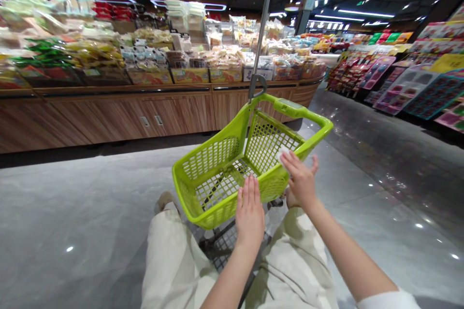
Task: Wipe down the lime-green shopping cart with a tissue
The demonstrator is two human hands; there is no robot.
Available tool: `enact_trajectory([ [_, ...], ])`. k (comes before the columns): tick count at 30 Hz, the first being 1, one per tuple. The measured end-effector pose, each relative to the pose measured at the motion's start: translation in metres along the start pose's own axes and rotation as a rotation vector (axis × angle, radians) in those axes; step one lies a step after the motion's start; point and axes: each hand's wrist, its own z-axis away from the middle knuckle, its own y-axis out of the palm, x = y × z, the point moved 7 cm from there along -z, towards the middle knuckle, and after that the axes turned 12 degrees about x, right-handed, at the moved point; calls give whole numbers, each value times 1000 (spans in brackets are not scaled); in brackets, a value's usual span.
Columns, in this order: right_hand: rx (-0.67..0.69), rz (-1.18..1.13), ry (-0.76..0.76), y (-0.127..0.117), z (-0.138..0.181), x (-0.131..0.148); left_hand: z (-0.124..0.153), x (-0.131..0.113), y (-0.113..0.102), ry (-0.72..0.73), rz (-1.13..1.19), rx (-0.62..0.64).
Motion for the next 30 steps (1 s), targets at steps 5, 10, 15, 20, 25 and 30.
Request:
enact_trajectory([
  [5, 165, -111, -265, 25, 17, 72, 2, 5, 0, 7, 13, -6],
  [10, 51, 7, -130, -8, -3, -23, 3, 8, 1, 23, -7, 1],
  [15, -82, 17, 88, -13, -4, -35, 2, 3, 1, 22, -8, 0],
  [20, 148, -98, -242, 21, 17, 59, 2, 5, 1, 13, -8, 0],
  [25, 81, 4, -223, -4, 2, -4, 3, 8, -2, 30, 32, -21],
  [30, -59, 77, -27, -27, -15, -76, 1, 3, -4, 28, 66, -63],
])
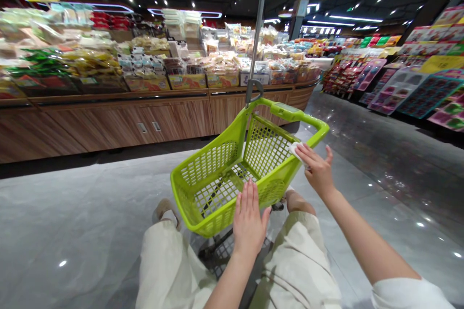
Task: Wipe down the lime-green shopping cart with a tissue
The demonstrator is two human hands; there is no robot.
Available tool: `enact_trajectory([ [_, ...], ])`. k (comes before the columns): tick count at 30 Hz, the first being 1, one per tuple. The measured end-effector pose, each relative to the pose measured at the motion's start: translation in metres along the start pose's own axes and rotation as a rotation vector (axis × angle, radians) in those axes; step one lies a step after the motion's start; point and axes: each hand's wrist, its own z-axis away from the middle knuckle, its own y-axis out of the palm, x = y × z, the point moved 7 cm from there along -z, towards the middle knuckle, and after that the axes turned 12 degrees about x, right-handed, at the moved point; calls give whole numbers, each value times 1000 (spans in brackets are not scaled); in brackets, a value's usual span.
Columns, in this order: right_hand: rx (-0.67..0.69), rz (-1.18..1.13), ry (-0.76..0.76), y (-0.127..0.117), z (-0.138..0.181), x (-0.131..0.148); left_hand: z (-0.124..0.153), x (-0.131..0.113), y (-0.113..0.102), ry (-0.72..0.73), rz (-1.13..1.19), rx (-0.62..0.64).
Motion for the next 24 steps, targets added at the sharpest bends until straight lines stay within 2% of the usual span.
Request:
enact_trajectory([
  [6, -24, -33, 35, 13, 0, 3, -5, -3, 4, -13, 5, -10],
  [13, -7, -64, 45, 26, -20, -2, -19, -6, 5, -75, -3, 3],
  [19, -16, -75, 35, 38, -30, 10, -22, -7, 7, -104, -8, -4],
  [24, -2, -115, 9, 38, -23, 28, -17, -5, 6, -115, -15, -9],
])
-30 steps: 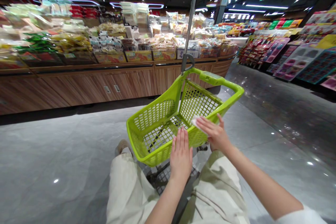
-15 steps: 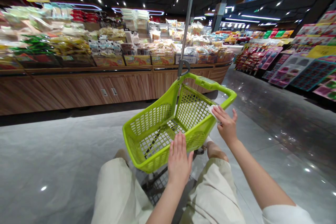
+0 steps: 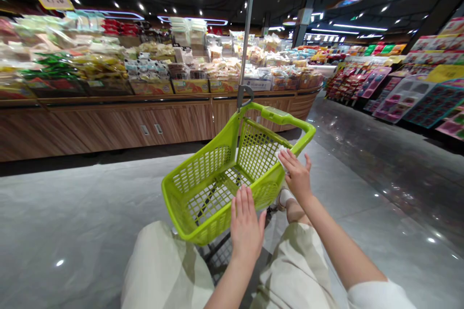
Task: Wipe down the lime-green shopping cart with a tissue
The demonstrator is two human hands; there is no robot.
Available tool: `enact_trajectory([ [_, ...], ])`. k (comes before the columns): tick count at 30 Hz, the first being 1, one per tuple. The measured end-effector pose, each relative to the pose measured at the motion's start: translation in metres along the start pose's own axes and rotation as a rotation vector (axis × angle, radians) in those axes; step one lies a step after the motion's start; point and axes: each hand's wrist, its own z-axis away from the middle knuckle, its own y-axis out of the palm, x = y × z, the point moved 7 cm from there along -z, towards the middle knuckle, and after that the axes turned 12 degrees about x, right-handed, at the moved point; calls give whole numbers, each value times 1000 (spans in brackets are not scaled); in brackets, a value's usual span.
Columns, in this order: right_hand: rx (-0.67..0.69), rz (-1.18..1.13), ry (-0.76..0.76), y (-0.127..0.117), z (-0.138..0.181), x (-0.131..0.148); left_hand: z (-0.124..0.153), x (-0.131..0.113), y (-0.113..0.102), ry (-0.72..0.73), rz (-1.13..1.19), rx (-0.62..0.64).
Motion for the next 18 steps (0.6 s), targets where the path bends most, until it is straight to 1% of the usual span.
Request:
enact_trajectory([
  [2, 39, -31, -33, 3, 10, 20, 2, 0, -1, -10, -14, -1],
  [7, 123, -111, -172, 18, 42, 95, 5, -2, -1, 31, -67, 46],
  [9, 146, -117, -235, 21, 48, 112, 6, -1, -1, 47, -86, 74],
  [10, 159, -110, -276, 20, 49, 113, 6, 1, -2, 52, -94, 84],
  [11, 174, -97, -319, 17, 48, 110, 6, 3, -2, 56, -99, 92],
  [12, 186, -81, -351, 14, 45, 100, 6, 5, -2, 62, -102, 96],
  [14, 184, -40, -344, 2, 35, 67, 6, 7, -3, 73, -102, 99],
  [16, 144, 13, -242, -11, 22, 27, 6, 8, -3, 82, -99, 94],
  [17, 116, 37, -178, -17, 17, 10, 5, 8, -3, 84, -96, 89],
  [18, 84, 58, -119, -21, 14, 0, 5, 7, -3, 84, -91, 82],
])
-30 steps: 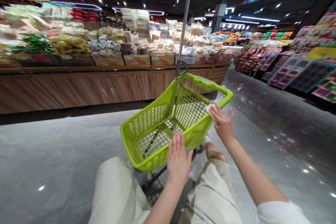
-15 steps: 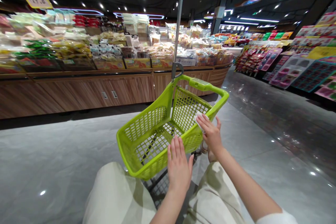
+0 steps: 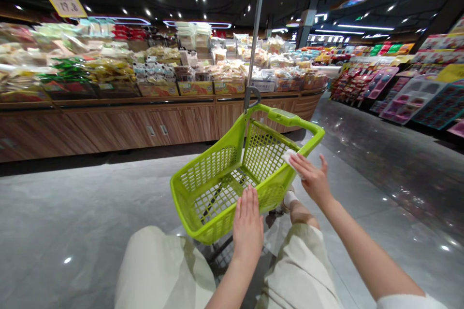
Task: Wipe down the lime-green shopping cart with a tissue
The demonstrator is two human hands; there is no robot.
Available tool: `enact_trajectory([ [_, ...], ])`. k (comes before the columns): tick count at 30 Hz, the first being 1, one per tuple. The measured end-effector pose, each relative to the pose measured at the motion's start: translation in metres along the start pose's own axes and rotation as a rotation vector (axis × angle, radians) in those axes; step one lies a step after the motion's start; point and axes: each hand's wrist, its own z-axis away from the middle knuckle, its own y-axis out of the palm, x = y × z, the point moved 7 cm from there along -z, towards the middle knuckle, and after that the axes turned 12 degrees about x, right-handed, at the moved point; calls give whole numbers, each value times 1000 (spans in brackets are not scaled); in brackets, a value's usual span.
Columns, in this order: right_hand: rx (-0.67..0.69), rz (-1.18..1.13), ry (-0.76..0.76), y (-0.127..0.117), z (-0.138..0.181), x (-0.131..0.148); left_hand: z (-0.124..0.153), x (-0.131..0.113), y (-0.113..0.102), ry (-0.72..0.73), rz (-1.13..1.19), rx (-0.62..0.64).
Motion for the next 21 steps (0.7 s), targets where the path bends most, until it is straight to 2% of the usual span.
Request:
enact_trajectory([
  [2, -38, 16, 74, 0, -1, 1, -1, -2, 0, -7, 13, -10],
  [4, -23, -7, 51, 10, 1, 31, -2, -3, 0, -11, 25, -12],
  [7, 93, -80, -132, 31, 8, 94, -2, -4, 1, -4, 27, -5],
  [9, 141, -114, -235, 36, 12, 114, -1, -2, 2, 1, 25, -5],
  [10, 147, -120, -266, 35, 13, 112, 0, -1, 1, 1, 24, -8],
  [12, 129, -105, -273, 26, 9, 85, 1, 1, 0, 2, 24, -17],
  [15, 44, -23, -121, 5, -2, 15, 2, 2, -1, 2, 25, -24],
  [17, -18, 38, 10, -6, -9, -19, 1, 1, -2, 3, 30, -26],
  [19, -60, 67, 103, -7, -10, -25, 1, 0, -2, 0, 40, -28],
  [21, -57, 50, 113, 3, -7, 1, 1, -1, -3, -7, 50, -28],
])
